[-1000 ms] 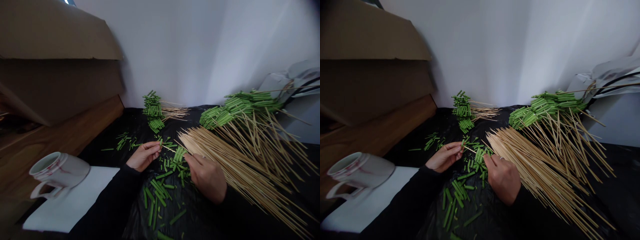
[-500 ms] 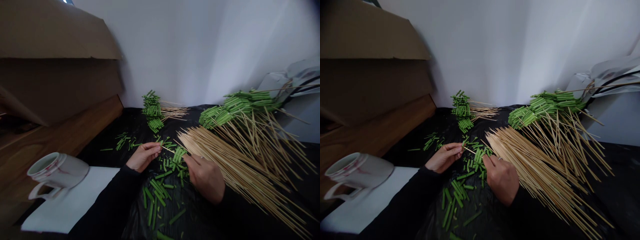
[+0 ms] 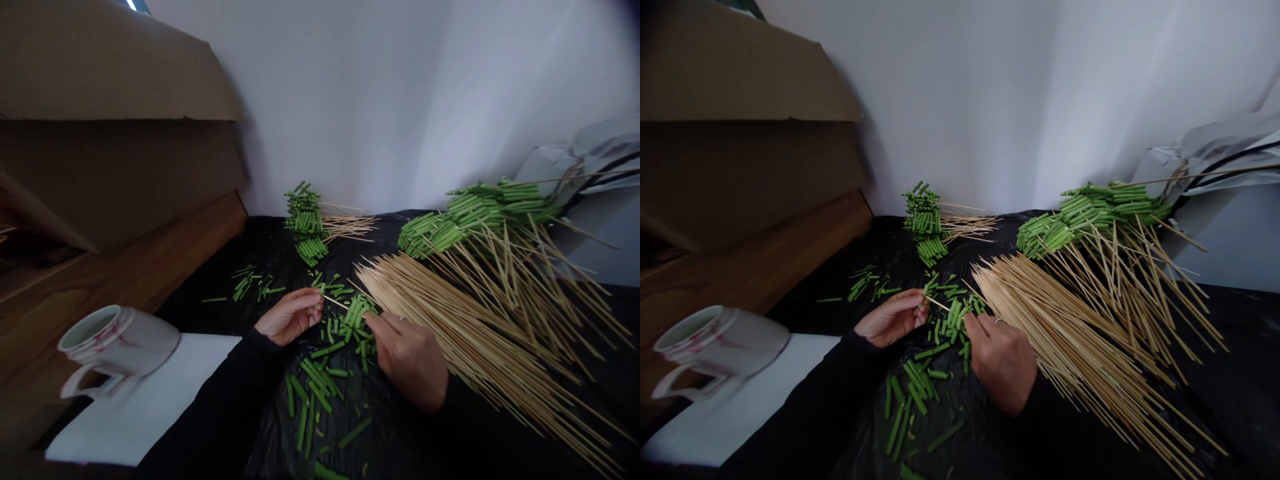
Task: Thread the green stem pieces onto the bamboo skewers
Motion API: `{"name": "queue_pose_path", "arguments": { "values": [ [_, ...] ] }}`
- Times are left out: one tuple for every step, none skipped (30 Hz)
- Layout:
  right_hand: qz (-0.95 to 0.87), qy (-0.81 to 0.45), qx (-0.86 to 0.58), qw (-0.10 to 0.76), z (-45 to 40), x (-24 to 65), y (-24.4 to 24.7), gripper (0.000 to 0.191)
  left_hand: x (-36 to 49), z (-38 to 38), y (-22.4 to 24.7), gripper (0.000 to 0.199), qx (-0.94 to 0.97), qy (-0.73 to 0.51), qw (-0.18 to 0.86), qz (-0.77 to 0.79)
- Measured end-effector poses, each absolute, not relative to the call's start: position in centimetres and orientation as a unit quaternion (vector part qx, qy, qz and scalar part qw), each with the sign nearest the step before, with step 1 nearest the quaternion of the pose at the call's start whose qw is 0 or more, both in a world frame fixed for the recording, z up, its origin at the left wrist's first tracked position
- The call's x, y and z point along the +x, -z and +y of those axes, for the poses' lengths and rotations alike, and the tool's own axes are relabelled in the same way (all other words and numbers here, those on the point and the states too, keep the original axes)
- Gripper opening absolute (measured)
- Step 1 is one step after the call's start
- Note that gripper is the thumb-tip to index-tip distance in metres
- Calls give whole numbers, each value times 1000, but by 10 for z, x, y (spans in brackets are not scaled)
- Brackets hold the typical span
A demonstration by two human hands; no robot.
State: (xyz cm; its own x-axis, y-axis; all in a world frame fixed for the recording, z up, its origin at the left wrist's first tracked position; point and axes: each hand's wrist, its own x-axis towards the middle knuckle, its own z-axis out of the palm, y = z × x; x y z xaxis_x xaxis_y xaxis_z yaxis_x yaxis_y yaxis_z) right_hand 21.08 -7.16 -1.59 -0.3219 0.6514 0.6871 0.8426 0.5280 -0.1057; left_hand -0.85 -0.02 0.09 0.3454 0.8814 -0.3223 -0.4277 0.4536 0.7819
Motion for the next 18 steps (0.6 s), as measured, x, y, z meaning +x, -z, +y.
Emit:
{"name": "queue_pose_path", "arguments": {
  "values": [
    [-802, 134, -466, 350, -72, 211, 16, 27, -8, 0, -1, 17, 299, -428, 764, 380],
    [-802, 131, -466, 350, -72, 210, 17, 27, -8, -1, -1, 17, 299, -427, 764, 381],
    [-802, 128, -466, 351, -72, 210, 17, 27, -8, -1, 0, 17, 299, -425, 765, 381],
    [-803, 127, -466, 350, -72, 210, 18, 27, -8, -1, 0, 17, 300, -422, 766, 381],
    [-803, 125, -466, 349, -72, 210, 18, 27, -8, -1, 0, 18, 301, -420, 767, 381],
    [-803, 124, -466, 349, -73, 210, 18, 28, -8, -1, 0, 18, 302, -418, 768, 380],
    [-803, 124, -467, 349, -73, 209, 19, 28, -8, -1, 0, 18, 303, -416, 769, 380],
    [-803, 123, -468, 348, -73, 209, 19, 28, -7, -1, 1, 18, 305, -414, 769, 380],
    [-803, 122, -470, 346, -73, 209, 19, 27, -7, -2, 1, 18, 306, -413, 769, 380],
    [-803, 120, -471, 344, -73, 209, 19, 27, -7, -2, 1, 17, 308, -412, 769, 380],
    [-803, 118, -472, 343, -73, 209, 19, 27, -7, -2, 2, 17, 309, -411, 769, 379],
    [-803, 116, -474, 342, -73, 208, 19, 27, -7, -2, 2, 16, 309, -412, 769, 379],
    [-803, 115, -474, 342, -73, 208, 19, 27, -7, -3, 2, 16, 309, -413, 769, 379],
    [-803, 114, -473, 343, -73, 208, 19, 27, -6, -3, 2, 16, 309, -414, 768, 379],
    [-803, 115, -473, 344, -73, 208, 19, 27, -6, -3, 2, 16, 308, -415, 768, 378],
    [-802, 116, -473, 345, -73, 208, 19, 27, -6, -3, 2, 15, 307, -416, 768, 378],
    [-801, 117, -474, 345, -73, 208, 19, 27, -6, -3, 1, 15, 306, -415, 769, 378],
    [-802, 117, -474, 345, -73, 208, 19, 27, -6, -3, 1, 15, 307, -414, 769, 377]
  ]
}}
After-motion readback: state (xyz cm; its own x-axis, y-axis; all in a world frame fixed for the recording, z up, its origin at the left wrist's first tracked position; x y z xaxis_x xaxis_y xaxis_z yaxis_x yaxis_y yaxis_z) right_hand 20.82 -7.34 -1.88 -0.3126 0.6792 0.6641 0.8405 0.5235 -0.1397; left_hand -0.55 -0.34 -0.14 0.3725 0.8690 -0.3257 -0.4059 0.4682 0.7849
